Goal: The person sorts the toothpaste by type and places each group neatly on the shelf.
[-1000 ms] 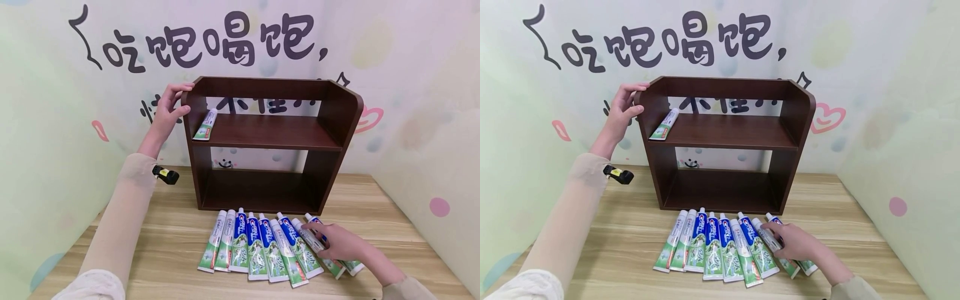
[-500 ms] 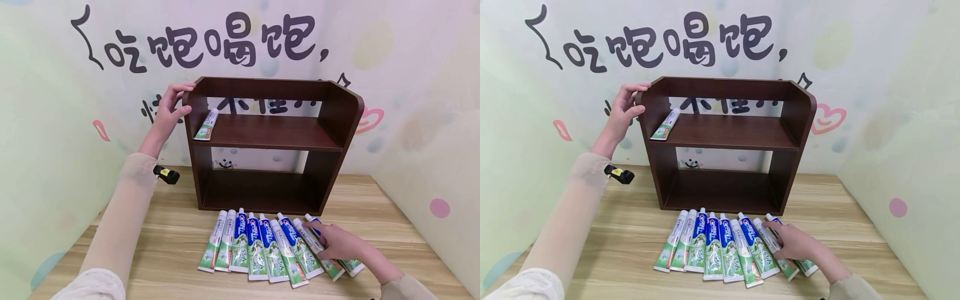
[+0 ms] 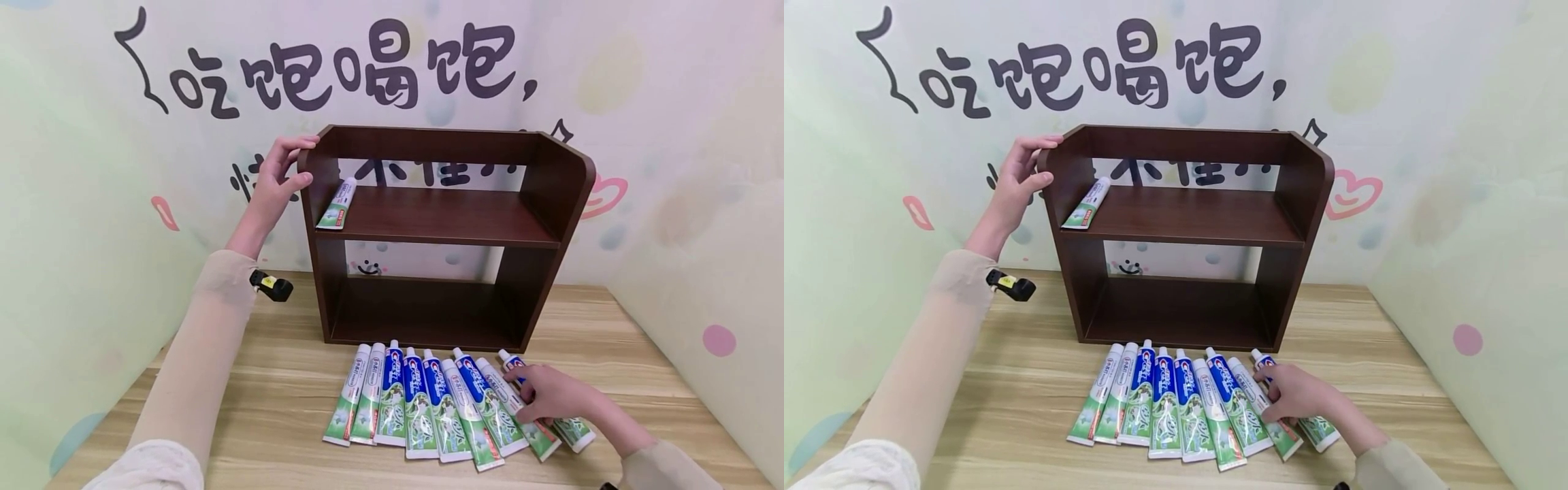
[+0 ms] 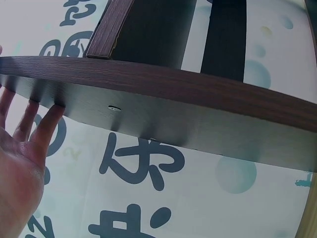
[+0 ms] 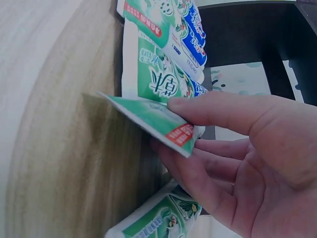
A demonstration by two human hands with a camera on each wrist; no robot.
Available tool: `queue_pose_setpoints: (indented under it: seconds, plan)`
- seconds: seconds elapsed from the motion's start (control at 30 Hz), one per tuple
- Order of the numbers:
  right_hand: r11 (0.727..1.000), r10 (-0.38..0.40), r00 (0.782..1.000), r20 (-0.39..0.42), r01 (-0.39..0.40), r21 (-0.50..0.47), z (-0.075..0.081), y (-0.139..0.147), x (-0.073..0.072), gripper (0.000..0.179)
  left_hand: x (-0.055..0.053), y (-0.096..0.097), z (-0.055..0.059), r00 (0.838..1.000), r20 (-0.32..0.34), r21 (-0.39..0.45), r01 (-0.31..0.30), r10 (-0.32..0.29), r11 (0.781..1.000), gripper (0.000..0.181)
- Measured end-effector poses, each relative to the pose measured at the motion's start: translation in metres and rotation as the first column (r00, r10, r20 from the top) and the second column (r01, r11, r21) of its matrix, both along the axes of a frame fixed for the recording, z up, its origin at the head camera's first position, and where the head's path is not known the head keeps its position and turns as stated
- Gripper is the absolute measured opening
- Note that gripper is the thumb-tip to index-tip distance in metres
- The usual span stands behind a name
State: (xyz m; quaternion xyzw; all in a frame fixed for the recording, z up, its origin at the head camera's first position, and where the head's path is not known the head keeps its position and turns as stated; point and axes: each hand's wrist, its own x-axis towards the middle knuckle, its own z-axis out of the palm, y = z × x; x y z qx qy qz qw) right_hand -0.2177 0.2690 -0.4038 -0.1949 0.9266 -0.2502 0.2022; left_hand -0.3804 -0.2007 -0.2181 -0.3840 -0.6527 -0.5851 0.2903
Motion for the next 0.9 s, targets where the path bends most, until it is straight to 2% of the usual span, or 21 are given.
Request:
queue_pose_setpoints:
  seconds: [0.27, 0.5, 0.67, 0.9]
  plan:
    - [0.996, 0.0, 0.998, 0.068, 0.007, -0.092, 0.0004, 0.0066, 0.0011, 0.067, 0.0005, 0.0001, 0.0005, 1.0, 0.03, -0.003, 0.0, 0.0, 1.0, 0.039]
    - [0.986, -0.032, 0.99, 0.135, 0.053, -0.157, 0.0025, 0.0082, 0.002, 0.074, 0.0014, -0.0005, 0.0007, 0.999, 0.038, -0.001, -0.004, 0.004, 1.0, 0.039]
    - [0.971, -0.02, 0.987, 0.16, 0.058, -0.233, 0.0028, 0.0082, 0.0023, 0.079, 0.0016, -0.0005, 0.001, 1.0, 0.025, 0.005, 0.004, -0.004, 1.0, 0.039]
    - [0.944, 0.012, 0.986, 0.165, 0.043, -0.327, 0.0028, 0.0047, 0.0003, 0.07, 0.0037, 0.0, 0.001, 1.0, 0.026, 0.001, 0.008, -0.008, 1.0, 0.039]
